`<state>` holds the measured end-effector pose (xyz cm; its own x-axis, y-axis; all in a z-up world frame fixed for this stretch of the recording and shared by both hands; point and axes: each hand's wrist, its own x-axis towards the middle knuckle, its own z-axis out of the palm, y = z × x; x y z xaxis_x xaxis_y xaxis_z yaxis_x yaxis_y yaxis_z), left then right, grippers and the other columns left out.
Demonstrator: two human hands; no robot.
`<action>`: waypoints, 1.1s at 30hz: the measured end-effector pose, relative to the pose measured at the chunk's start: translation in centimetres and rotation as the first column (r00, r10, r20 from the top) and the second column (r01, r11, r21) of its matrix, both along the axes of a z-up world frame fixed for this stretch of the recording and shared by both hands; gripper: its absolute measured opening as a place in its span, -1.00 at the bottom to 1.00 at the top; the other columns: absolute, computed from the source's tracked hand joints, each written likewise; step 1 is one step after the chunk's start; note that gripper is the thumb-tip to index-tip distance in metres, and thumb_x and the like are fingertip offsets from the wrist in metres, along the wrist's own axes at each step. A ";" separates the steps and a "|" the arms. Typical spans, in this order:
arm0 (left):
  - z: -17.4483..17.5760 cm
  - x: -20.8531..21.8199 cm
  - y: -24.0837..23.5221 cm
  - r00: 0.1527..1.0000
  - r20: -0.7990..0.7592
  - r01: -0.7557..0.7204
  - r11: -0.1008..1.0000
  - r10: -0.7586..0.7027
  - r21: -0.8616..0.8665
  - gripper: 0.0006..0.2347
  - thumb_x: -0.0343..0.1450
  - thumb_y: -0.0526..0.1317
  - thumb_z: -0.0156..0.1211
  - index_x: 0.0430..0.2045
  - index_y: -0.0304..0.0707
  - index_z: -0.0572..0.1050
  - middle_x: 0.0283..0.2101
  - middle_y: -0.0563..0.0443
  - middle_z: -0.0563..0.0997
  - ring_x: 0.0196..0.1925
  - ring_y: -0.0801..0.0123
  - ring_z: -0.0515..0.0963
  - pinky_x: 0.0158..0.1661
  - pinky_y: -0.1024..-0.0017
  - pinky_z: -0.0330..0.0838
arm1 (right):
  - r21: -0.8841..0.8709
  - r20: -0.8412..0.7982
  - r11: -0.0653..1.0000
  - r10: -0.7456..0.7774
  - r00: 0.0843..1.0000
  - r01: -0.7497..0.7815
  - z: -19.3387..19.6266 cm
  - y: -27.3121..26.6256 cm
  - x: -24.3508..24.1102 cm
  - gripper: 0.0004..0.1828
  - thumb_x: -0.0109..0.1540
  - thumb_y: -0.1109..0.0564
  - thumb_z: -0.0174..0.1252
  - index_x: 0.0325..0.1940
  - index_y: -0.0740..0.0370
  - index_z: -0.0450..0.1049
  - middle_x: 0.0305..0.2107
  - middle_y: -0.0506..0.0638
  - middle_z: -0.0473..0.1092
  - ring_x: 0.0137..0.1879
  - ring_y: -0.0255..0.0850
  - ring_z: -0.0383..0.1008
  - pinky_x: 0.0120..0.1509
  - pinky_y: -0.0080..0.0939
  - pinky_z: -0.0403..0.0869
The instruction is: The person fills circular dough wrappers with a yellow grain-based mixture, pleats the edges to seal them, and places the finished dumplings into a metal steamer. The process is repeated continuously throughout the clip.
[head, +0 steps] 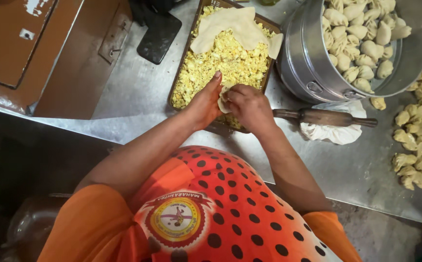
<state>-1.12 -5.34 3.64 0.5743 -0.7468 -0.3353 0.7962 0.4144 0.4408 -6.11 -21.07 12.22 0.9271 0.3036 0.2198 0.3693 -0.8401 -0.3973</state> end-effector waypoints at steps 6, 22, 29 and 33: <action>0.5 -0.3 0.3 0.997 -0.027 -0.068 0.997 0.069 0.039 -0.44 0.60 0.16 -0.22 0.28 -0.39 0.21 0.05 -0.10 0.48 0.02 0.27 0.53 0.05 0.21 0.48 | 0.141 -0.091 0.990 0.015 0.996 -0.002 0.1 -0.3 -0.1 -0.63 0.15 0.22 0.35 0.05 0.28 0.56 -0.06 0.11 0.50 -0.01 0.05 0.55 0.04 -0.04 0.53; -0.4 -0.5 0.4 0.996 0.011 -0.088 0.987 0.087 0.135 -0.42 0.54 0.11 -0.14 0.35 -0.38 0.13 0.23 -0.09 0.38 0.15 0.29 0.47 0.11 0.17 0.48 | 0.336 -0.133 0.938 -0.042 0.990 0.085 -1.7 -0.4 -0.3 -0.74 0.21 0.34 0.25 0.00 0.31 0.56 -0.12 0.13 0.53 -0.05 -0.01 0.59 0.04 -0.12 0.56; 0.3 -0.2 0.6 0.980 0.153 -0.163 0.951 0.125 0.264 -0.66 0.46 -0.24 0.23 0.10 -0.34 0.39 0.01 -0.01 0.57 0.00 0.38 0.59 0.01 0.31 0.62 | 0.392 -0.200 0.829 -0.346 0.916 0.399 -2.4 -2.1 -1.6 -0.75 0.26 0.30 0.24 0.04 0.28 0.55 -0.06 0.12 0.54 -0.04 -0.08 0.62 0.00 -0.18 0.60; 0.9 -0.1 0.2 0.981 0.152 -0.162 0.931 0.117 0.327 -0.71 0.44 -0.30 0.27 0.02 -0.37 0.44 -0.07 0.00 0.61 -0.09 0.39 0.62 -0.10 0.38 0.64 | 0.412 -0.301 0.823 -0.282 0.911 0.391 -3.5 -2.2 -2.7 -0.63 0.20 0.29 0.31 0.09 0.34 0.52 -0.06 0.12 0.49 -0.04 -0.13 0.58 -0.03 -0.23 0.59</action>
